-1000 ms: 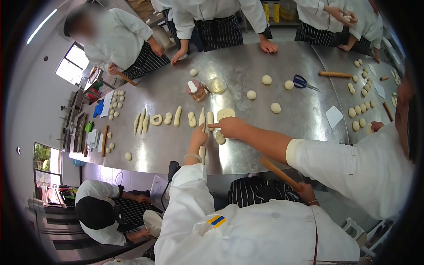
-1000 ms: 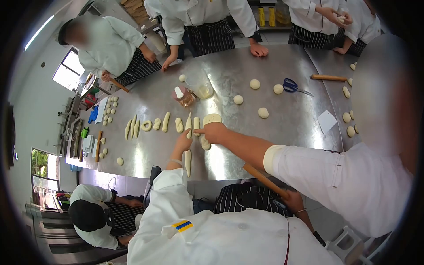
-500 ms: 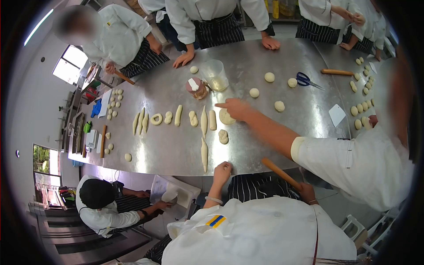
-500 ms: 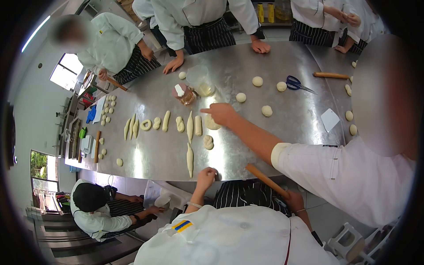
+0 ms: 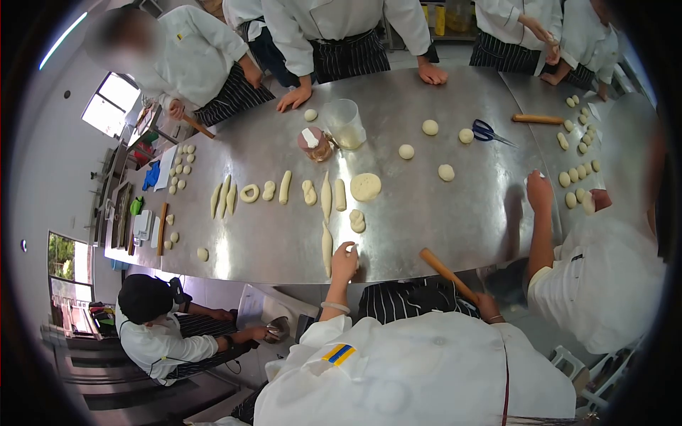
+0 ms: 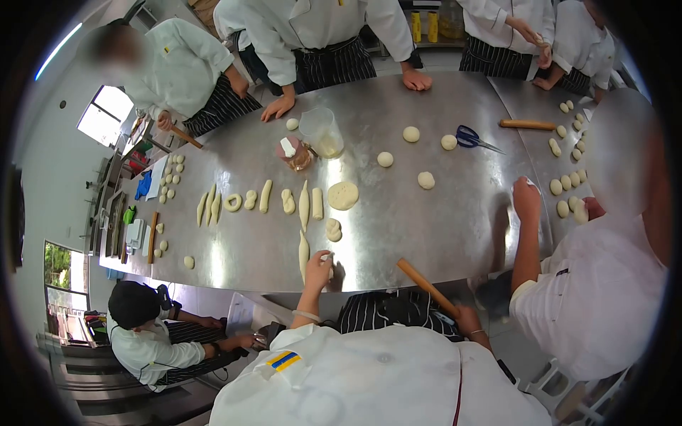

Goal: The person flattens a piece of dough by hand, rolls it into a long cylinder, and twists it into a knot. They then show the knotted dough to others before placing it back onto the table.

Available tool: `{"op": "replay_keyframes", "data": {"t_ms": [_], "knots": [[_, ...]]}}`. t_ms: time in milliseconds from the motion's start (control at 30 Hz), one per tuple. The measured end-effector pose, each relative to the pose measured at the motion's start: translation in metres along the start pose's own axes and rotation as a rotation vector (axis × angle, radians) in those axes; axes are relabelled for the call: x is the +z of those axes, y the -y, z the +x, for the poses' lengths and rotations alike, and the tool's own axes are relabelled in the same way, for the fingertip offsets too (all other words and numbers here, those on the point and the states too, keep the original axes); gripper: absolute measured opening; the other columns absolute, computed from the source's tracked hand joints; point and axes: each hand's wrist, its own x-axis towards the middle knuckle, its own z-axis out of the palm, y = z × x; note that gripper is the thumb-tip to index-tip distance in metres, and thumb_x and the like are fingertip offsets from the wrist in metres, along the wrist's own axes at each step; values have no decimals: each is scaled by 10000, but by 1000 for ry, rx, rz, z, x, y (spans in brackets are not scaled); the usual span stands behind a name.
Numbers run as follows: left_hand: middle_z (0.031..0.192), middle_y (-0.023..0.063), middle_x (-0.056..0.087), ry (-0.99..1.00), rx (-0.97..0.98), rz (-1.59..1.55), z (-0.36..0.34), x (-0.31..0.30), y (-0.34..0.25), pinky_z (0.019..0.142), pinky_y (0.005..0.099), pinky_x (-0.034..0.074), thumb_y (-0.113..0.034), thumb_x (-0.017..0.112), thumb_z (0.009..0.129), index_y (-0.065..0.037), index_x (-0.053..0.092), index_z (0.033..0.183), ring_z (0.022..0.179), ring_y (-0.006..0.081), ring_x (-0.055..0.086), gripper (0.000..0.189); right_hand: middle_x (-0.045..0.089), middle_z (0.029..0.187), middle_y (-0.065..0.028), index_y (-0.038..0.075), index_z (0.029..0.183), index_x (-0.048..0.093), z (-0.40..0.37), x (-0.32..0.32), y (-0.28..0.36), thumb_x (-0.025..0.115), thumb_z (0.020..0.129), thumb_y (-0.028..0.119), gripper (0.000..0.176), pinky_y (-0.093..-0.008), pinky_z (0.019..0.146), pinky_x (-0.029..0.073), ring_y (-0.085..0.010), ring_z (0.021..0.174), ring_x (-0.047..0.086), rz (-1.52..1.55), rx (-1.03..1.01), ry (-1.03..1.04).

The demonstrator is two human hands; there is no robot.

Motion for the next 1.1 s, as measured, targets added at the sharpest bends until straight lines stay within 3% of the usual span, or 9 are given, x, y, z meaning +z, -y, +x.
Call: {"op": "replay_keyframes", "data": {"t_ms": [67,267,400,567,667,800,900,1000,1100], "knots": [[579,89,582,-12,17,54,3,-2,-7,442,310,432,-190,538,853,-60,619,1084,440,165,551,277,638,862,-203,58,913,656,0,-11,22,548,821,190,195,-439,703,476,-403,826,606,-22,35,24],[682,22,584,198,90,-30,-5,39,-6,402,246,382,-169,537,865,-74,674,993,476,95,490,210,644,864,-194,62,887,658,10,-1,14,549,821,207,192,-440,712,483,-393,830,614,-27,14,-15],[746,40,611,355,20,-211,4,79,-14,467,267,441,-233,575,882,-53,664,980,551,130,539,224,650,864,-185,82,863,653,13,4,9,534,826,226,191,-458,730,495,-383,830,626,-113,42,-24],[863,113,609,833,-448,-903,37,112,-69,544,272,492,-355,446,965,5,598,919,734,223,598,394,666,894,-137,116,896,654,-12,-32,37,582,759,220,187,-446,802,494,-348,866,636,-140,55,-36],[982,177,603,832,-546,-1053,36,128,-98,691,327,541,-341,442,966,20,557,950,986,323,585,379,665,896,-142,111,899,648,-36,-44,44,598,749,247,208,-446,797,493,-347,868,634,8,191,-80],[1057,178,583,639,-653,-1142,51,158,-104,972,525,428,-189,468,937,4,529,920,1094,348,543,203,657,893,-150,103,910,638,-40,-57,35,636,726,303,271,-447,778,490,-350,861,626,161,186,-264],[1231,91,532,697,-657,-1038,38,175,-125,995,653,305,-192,460,918,-37,451,1193,1188,326,494,316,647,807,-162,94,901,623,-43,-86,50,635,756,300,251,-449,712,490,-358,775,628,196,80,-398],[1314,87,490,973,-598,-1192,31,193,-139,1016,650,270,-273,421,919,-55,434,1263,1235,326,452,407,644,816,-171,85,923,616,-47,-110,83,632,757,278,254,-445,706,486,-367,785,623,268,-19,-364],[1356,98,461,963,-506,-1279,-15,213,-189,1044,633,237,-327,375,917,-51,435,1283,1281,330,399,462,643,800,-167,82,948,613,-36,-114,84,633,768,283,271,-440,688,482,-364,764,623,256,-37,-313]]}}
